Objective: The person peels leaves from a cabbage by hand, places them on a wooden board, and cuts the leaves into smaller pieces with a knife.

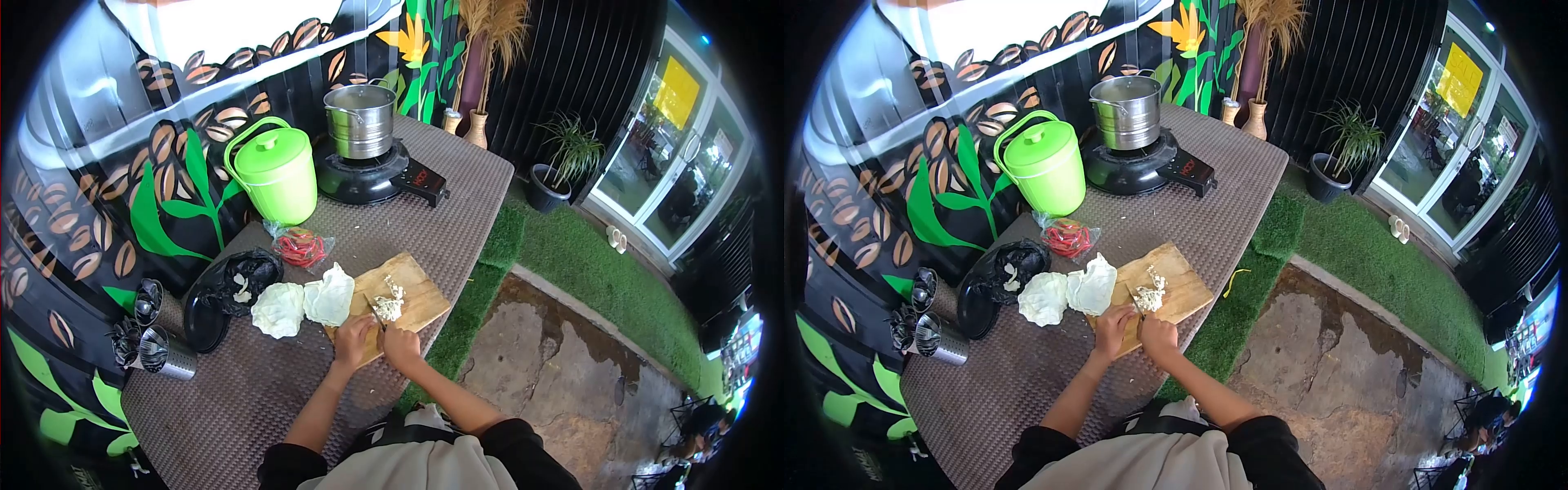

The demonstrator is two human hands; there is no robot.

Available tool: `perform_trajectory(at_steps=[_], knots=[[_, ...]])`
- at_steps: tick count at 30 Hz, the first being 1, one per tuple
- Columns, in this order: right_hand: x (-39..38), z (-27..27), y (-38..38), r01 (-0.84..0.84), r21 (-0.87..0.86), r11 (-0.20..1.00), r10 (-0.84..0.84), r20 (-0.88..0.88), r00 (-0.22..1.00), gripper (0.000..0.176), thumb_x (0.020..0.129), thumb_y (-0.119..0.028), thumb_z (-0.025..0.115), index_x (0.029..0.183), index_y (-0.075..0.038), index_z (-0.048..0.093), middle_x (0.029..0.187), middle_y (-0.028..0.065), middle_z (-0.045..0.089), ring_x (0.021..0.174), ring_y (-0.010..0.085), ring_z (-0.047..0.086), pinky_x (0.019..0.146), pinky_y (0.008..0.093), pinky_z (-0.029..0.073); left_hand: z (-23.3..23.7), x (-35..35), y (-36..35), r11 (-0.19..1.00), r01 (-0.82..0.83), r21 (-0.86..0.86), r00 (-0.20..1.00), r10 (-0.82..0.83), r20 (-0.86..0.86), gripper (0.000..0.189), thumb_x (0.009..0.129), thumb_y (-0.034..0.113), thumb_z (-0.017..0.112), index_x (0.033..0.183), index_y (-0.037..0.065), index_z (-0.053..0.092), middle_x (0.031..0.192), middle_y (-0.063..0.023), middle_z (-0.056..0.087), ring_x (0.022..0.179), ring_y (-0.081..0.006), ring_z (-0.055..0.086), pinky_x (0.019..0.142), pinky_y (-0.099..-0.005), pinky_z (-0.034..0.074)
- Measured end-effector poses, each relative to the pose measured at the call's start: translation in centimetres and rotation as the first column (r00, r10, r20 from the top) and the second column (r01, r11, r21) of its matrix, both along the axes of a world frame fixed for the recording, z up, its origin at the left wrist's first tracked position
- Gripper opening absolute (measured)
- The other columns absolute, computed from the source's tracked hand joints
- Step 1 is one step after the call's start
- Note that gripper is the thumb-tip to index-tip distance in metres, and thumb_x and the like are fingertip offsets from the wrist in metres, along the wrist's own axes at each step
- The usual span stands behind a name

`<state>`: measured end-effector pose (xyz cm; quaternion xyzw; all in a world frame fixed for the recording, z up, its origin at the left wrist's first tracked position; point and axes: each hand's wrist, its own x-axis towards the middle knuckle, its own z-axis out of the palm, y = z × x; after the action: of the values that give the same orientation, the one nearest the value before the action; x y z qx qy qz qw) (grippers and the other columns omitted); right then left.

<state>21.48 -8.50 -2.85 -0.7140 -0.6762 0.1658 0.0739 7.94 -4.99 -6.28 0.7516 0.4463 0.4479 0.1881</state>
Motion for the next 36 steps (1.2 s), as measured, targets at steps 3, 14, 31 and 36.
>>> perform_trajectory(at_steps=[3, 14, 31, 36], knots=[[1.2, 2.5, 1.2, -0.135, -0.022, 0.991, 0.134, -0.023, 0.991, 0.043, 0.095, -0.037, 0.043, 0.087, 0.002, 0.059, 0.078, 0.0229, 0.066, 0.076, 0.0377, 0.067, 0.071, 0.0457, 0.053, 0.1, 0.0, -0.1, 0.999, -0.033, -0.015, 0.999, 0.033, -0.01, 0.013, 0.078, 0.002, 0.066, 0.091, -0.002, 0.069, 0.095, -0.015, 0.068, 0.087, -0.0296, 0.065, 0.077, -0.0362, 0.051], [-0.1, -1.6, -0.7, 0.01, 0.032, 0.999, -0.008, -0.043, 0.999, 0.043, 0.095, -0.037, 0.043, 0.087, 0.002, 0.058, 0.079, 0.022, 0.067, 0.073, 0.0383, 0.067, 0.069, 0.0463, 0.053, 0.8, 0.0, -0.1, 1.0, 0.001, 0.002, 1.0, -0.001, 0.008, 0.012, 0.078, 0.001, 0.066, 0.09, -0.002, 0.069, 0.095, -0.0152, 0.068, 0.086, -0.0297, 0.065, 0.077, -0.0362, 0.051], [0.1, 0.6, -0.7, -0.009, -0.054, 0.998, 0.003, -0.096, 0.995, 0.037, 0.095, -0.032, 0.044, 0.093, 0.003, 0.054, 0.077, 0.0234, 0.065, 0.075, 0.0385, 0.066, 0.069, 0.0468, 0.052, 0.3, -0.2, 0.1, 1.0, -0.008, 0.001, 0.999, 0.008, -0.034, 0.011, 0.078, 0.0, 0.064, 0.088, -0.002, 0.069, 0.092, -0.0152, 0.068, 0.085, -0.0295, 0.065, 0.076, -0.0359, 0.051], [0.5, -0.6, 0.9, -0.085, 0.003, 0.996, 0.085, -0.018, 0.996, 0.038, 0.095, -0.033, 0.043, 0.092, 0.003, 0.056, 0.078, 0.0227, 0.066, 0.075, 0.0373, 0.066, 0.068, 0.0464, 0.052, 0.5, 0.0, 0.0, 1.0, -0.011, -0.006, 1.0, 0.01, -0.013, 0.01, 0.08, 0.001, 0.063, 0.087, -0.001, 0.069, 0.092, -0.0147, 0.069, 0.085, -0.0289, 0.065, 0.076, -0.0357, 0.051]])
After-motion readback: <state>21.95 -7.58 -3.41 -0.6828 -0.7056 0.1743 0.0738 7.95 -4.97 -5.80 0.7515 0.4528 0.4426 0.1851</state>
